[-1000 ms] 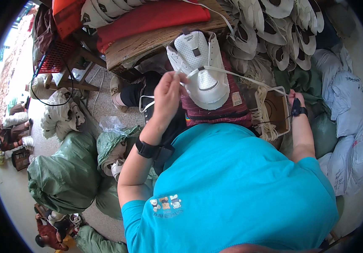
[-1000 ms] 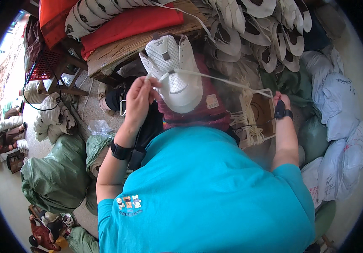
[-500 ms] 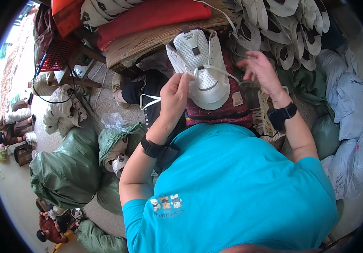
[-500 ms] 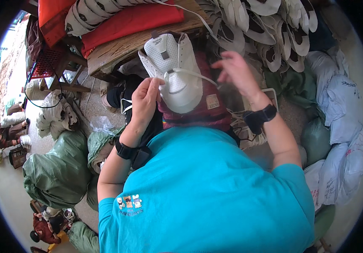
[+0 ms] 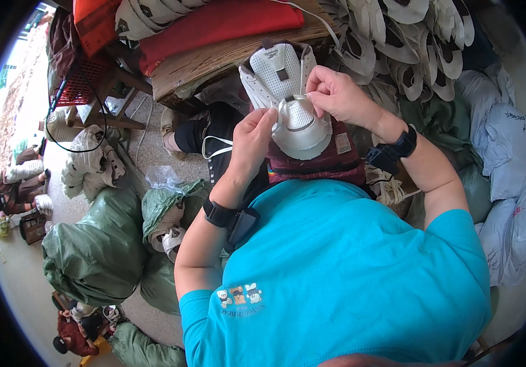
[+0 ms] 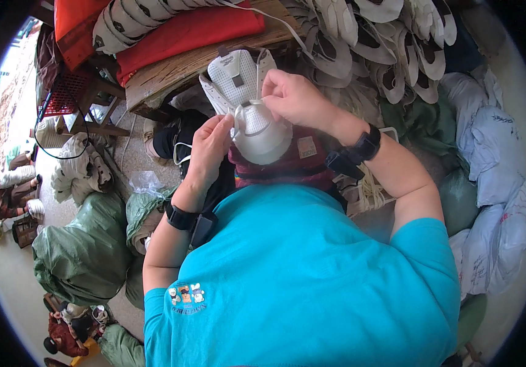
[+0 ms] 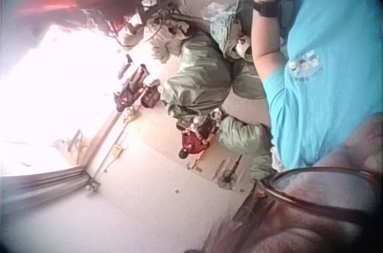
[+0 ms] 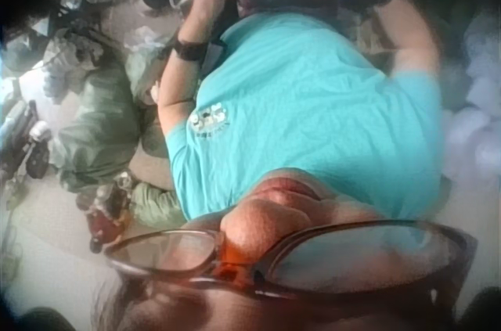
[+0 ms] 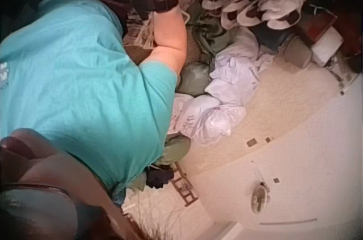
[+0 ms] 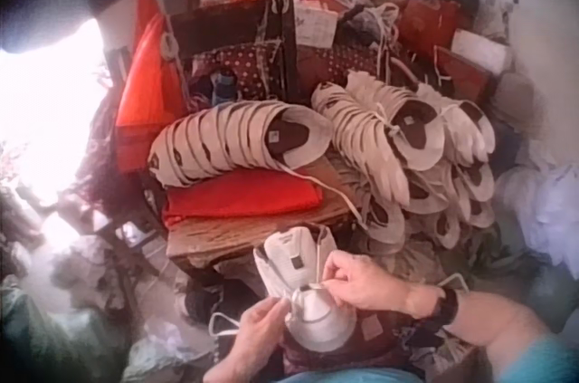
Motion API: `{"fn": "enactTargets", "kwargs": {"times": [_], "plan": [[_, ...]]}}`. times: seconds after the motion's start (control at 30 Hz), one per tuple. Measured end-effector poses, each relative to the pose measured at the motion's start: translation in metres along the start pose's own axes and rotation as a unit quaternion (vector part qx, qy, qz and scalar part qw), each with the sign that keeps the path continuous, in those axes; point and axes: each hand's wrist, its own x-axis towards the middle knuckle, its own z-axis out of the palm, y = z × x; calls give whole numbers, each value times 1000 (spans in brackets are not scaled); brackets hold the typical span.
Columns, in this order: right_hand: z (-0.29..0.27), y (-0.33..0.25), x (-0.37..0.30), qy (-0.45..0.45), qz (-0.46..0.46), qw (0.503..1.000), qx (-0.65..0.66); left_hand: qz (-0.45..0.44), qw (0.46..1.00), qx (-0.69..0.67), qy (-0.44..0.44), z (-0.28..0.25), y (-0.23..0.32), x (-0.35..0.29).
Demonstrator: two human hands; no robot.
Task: The person sits on the floor in a workshop and threads white shoelaces through the eyelets of white shoe uppers. They pull the laces tight and adjust the shoe parts while surrounded by large sacks of materials and stacks of shoe components.
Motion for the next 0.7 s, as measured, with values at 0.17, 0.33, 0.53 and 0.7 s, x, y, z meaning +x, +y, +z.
{"fn": "enactTargets", "kwargs": {"times": [0.17, 0.33, 0.53, 0.7], "plan": [[9, -9, 1, 76, -151, 915, -366, -12, 999, -18, -23, -4, -5, 5], [15, -19, 0, 10, -113, 908, -404, -21, 999, -25, -16, -2, 1, 9], [2, -23, 9, -46, -127, 915, -379, -31, 999, 9, -26, -5, 10, 16], [-3, -24, 13, -79, -128, 905, -399, -70, 994, 77, -21, -10, 17, 29]]}}
